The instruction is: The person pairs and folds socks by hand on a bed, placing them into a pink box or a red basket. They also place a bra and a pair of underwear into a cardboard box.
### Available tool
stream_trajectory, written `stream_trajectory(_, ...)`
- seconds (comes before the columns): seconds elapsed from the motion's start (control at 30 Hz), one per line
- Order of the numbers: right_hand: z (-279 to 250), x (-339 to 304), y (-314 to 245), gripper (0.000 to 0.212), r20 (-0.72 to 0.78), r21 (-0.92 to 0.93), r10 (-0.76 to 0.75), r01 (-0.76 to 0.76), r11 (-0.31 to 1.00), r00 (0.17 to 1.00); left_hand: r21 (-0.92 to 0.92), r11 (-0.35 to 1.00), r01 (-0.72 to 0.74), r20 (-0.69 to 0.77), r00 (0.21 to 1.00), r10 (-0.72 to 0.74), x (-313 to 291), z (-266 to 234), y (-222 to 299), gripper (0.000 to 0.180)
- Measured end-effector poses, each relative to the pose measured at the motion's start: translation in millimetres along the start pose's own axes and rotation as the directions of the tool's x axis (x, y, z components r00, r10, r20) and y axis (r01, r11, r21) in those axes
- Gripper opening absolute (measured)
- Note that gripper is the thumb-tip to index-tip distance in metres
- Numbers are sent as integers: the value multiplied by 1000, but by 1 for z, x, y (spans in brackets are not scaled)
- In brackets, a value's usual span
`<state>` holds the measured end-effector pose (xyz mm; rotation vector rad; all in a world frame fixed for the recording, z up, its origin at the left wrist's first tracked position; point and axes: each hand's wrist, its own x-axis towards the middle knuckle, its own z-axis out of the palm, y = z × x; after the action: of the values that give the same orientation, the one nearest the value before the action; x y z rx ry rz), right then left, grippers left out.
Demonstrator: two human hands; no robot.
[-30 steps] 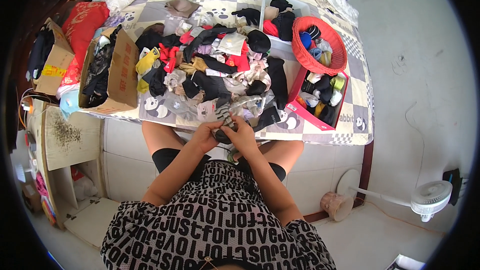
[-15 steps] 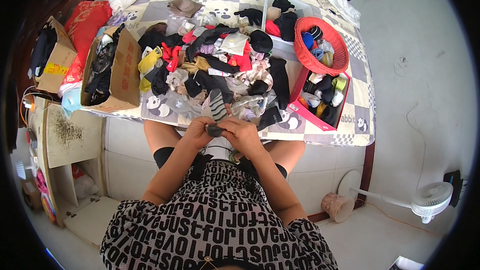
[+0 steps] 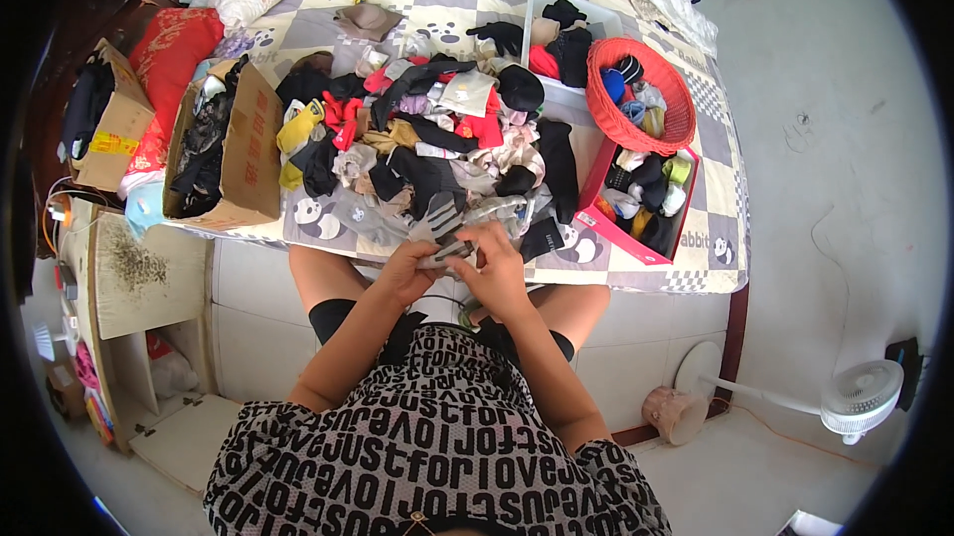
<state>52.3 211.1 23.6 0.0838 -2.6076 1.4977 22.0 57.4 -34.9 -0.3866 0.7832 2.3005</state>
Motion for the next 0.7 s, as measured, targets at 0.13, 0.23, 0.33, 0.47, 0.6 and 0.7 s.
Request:
stream_trajectory(0.13, -12, 5, -10, 31, 99, -211, -330, 344, 915, 939, -74, 996, 46, 56, 998, -42, -1, -6, 2, 31)
stream_trajectory(0.23, -17, 5, 9, 27, 202, -234, -363, 404, 884, 910, -102, 992, 69, 57, 996, -64, 3, -6, -3, 37)
stream_trajectory(0.33, -13, 1, 13, 21, 172, -155, -295, 322, 934, 940, -125, 991, 48, 44, 998, -43, 3, -10, -6, 37)
stream_trajectory(0.47, -2, -6, 26, 14, 119, 56, -13, 6, 998, 993, -80, 993, 90, 158, 985, -76, 11, -35, -13, 38)
stream_trajectory(0.6, 1, -5, 38, 17, 130, 157, 298, -316, 936, 946, -158, 982, 99, 54, 994, -91, -6, 2, 5, 28)
stream_trajectory(0.7, 3, -3, 33, 20, 108, 48, 335, -341, 939, 936, 78, 997, -4, 12, 1000, 3, -9, 5, 0, 28)
